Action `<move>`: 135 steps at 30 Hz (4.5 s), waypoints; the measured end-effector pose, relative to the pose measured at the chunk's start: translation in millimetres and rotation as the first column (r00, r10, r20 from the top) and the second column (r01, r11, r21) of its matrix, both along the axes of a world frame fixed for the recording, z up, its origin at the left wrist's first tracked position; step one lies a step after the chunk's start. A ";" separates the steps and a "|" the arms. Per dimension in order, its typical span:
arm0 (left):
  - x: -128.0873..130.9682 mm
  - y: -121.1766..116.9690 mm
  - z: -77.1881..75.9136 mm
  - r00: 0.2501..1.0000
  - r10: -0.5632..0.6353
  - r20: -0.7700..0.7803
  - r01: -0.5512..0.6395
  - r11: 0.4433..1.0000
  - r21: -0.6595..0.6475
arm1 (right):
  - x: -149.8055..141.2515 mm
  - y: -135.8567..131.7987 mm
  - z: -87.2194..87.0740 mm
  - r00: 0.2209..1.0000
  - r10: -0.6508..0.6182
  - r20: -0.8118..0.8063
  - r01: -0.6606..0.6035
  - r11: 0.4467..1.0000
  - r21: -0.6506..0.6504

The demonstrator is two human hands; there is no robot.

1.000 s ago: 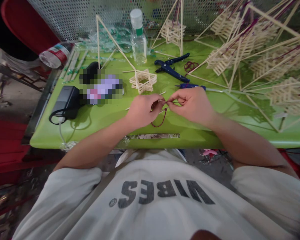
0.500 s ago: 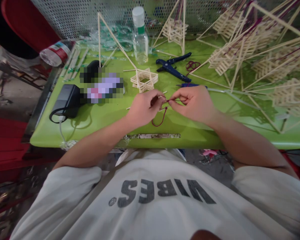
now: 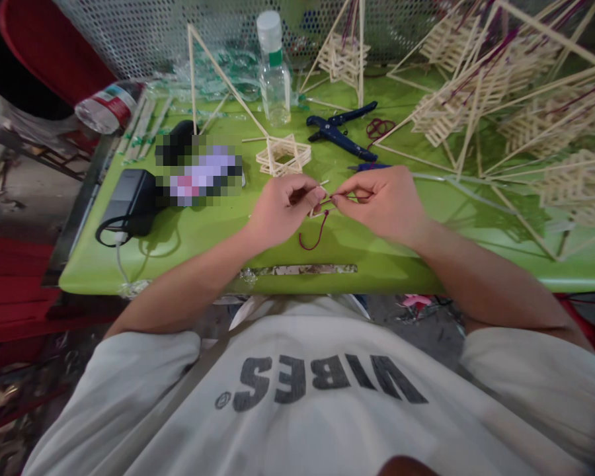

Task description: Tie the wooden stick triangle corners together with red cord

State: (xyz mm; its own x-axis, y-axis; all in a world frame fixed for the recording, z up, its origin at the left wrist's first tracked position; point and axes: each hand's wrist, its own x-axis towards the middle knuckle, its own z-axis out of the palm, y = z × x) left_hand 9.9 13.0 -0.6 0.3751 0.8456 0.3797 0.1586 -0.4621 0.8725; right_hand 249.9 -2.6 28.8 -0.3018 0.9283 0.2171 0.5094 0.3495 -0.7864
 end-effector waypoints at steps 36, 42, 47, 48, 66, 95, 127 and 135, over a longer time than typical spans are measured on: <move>3.9 -1.5 -11.8 0.997 0.032 0.074 -0.024 0.994 -0.103 | -3.4 -4.3 -6.8 0.997 0.023 -0.075 -0.017 0.996 0.084; 4.6 -2.6 -4.4 0.991 -0.038 0.131 0.059 0.986 -0.154 | 0.6 -4.5 -3.8 0.994 0.035 -0.102 -0.029 0.998 0.059; 3.7 -1.6 -1.1 0.973 -0.120 0.199 0.162 0.965 -0.208 | 2.1 -5.5 5.5 0.985 0.051 -0.167 -0.059 0.997 -0.046; 3.5 -1.8 -0.7 0.968 -0.131 0.213 0.178 0.958 -0.223 | 1.8 -5.6 7.7 0.982 0.055 -0.182 -0.068 0.995 -0.069; 2.3 -4.0 1.3 0.955 -0.184 0.231 0.245 0.931 -0.272 | -1.7 0.5 10.2 0.959 0.086 -0.271 -0.148 0.965 -0.217; 5.1 -1.8 -5.3 0.965 -0.057 0.257 0.105 0.979 -0.176 | -0.5 -4.1 -11.0 0.999 0.006 -0.037 0.004 0.963 0.270; 0.3 8.8 -17.5 0.971 0.082 0.224 -0.139 0.958 0.250 | 5.2 15.2 -15.5 0.996 0.087 -0.011 -0.066 0.826 0.559; -1.2 6.8 -17.8 0.986 0.132 0.105 -0.142 0.985 0.095 | 4.2 22.3 -20.4 0.988 0.028 -0.152 0.004 0.978 0.207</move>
